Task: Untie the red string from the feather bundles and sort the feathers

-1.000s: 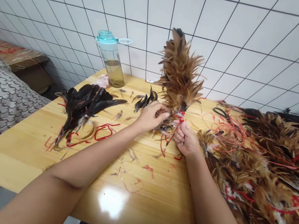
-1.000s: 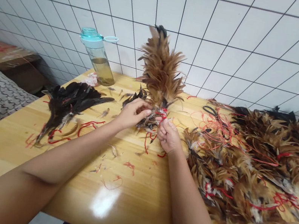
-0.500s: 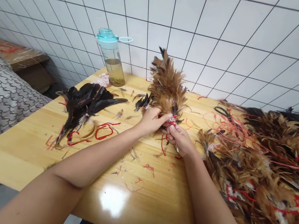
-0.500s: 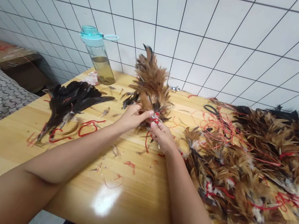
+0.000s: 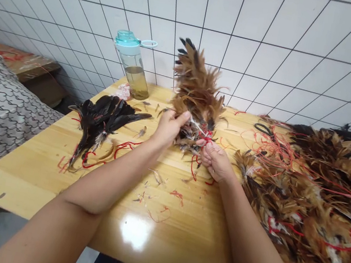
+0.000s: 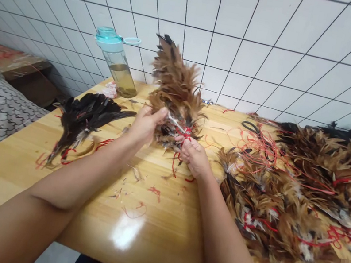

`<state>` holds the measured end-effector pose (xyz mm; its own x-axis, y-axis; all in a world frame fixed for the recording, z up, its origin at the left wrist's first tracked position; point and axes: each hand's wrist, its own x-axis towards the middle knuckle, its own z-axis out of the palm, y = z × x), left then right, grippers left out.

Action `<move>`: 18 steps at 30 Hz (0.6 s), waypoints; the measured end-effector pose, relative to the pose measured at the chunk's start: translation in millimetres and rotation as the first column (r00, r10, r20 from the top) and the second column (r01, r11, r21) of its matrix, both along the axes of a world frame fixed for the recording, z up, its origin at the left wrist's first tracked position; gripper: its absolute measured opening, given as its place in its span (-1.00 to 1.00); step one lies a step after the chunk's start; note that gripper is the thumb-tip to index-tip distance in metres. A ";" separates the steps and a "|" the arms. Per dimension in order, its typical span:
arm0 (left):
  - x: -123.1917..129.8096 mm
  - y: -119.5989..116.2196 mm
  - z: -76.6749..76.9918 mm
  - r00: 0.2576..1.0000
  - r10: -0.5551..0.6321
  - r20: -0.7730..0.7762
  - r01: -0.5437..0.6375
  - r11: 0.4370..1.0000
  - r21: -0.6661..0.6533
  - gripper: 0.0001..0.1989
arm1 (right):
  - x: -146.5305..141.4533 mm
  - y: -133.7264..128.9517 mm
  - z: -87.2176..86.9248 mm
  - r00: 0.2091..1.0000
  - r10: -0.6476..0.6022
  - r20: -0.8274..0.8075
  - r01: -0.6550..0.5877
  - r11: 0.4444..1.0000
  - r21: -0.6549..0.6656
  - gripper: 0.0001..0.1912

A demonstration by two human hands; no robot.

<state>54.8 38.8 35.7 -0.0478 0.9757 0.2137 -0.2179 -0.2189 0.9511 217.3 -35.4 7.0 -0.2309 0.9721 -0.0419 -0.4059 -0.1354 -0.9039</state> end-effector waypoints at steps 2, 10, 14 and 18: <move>-8.3 5.5 4.8 0.998 0.005 0.060 -0.005 1.000 -0.005 -0.58 | 4.0 1.7 1.2 0.995 -0.094 -0.044 0.093 0.996 -0.008 -0.59; -8.2 9.0 -5.1 0.996 0.027 0.084 -0.024 0.999 -0.033 -0.57 | 19.9 11.9 -1.9 0.880 -0.467 -0.088 0.467 0.884 -0.019 -0.56; -5.7 4.4 -3.9 0.998 -0.053 0.040 0.055 0.997 -0.054 -0.54 | 19.8 14.5 -5.7 0.827 -0.558 -0.069 0.559 0.829 -0.007 -0.48; 2.8 -5.8 -4.3 0.968 -0.252 0.002 0.252 0.965 -0.068 -0.52 | 7.8 10.4 -4.4 0.896 -0.444 0.007 0.444 0.896 -0.018 -0.47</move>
<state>57.6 33.0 31.4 0.2028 0.9682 0.1468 -0.2510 -0.0935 0.9635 225.2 -25.1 2.6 0.2249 0.9725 -0.0608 -0.4255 0.0419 -0.9040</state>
